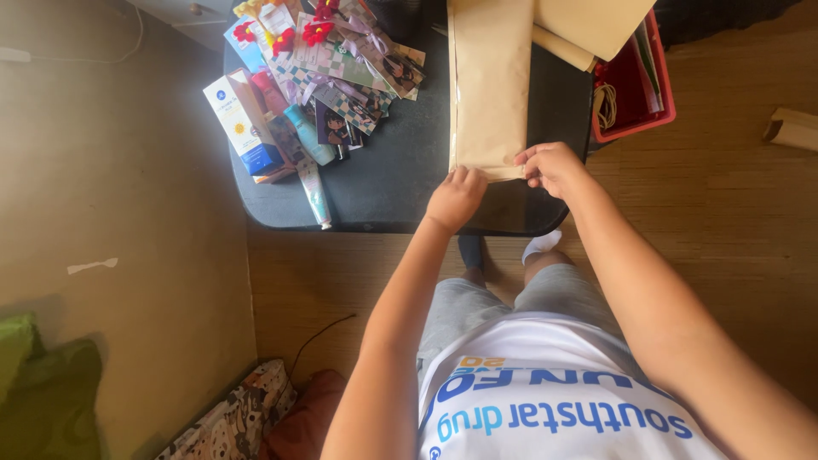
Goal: The person folds and seals a brown paper envelope on a small table. They use a tape dispenser to apply tape to the flap, then press the edges to secure the seal. The person repeats this process for multiple envelopes.
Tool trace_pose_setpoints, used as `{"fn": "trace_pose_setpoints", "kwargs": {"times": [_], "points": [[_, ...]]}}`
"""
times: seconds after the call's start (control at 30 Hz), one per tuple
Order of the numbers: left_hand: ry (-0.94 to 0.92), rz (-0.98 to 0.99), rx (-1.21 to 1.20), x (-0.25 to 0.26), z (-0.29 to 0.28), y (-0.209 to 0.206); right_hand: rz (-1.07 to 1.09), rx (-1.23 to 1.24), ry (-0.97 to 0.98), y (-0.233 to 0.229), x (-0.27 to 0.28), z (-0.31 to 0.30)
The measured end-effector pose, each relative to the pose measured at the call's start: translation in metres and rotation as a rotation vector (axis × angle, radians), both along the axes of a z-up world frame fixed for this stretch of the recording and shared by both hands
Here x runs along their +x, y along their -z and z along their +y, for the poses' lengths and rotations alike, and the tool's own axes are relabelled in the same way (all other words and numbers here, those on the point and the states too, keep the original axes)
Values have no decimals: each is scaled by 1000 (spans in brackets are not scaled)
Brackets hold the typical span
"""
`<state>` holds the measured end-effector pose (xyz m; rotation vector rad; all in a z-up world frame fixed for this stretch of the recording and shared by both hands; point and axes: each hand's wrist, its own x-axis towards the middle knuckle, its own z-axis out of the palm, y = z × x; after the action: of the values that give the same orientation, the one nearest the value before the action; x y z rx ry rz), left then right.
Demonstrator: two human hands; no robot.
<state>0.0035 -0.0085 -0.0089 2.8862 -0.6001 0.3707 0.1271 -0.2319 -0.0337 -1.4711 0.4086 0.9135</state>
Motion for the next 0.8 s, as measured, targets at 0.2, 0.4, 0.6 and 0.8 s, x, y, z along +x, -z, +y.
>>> {"fn": "trace_pose_setpoints", "kwargs": {"times": [0.2, 0.4, 0.6, 0.8], "points": [[22, -63, 118, 6, -9, 12, 31, 16, 77, -12, -6, 0], [20, -106, 111, 2, -10, 10, -734, -531, -385, -23, -23, 0], [20, -72, 73, 3, -16, 2, -1343, -715, -626, -46, -63, 8], [61, -107, 55, 3, -7, 7, -1502, -678, -665, -58, -85, 22]]}}
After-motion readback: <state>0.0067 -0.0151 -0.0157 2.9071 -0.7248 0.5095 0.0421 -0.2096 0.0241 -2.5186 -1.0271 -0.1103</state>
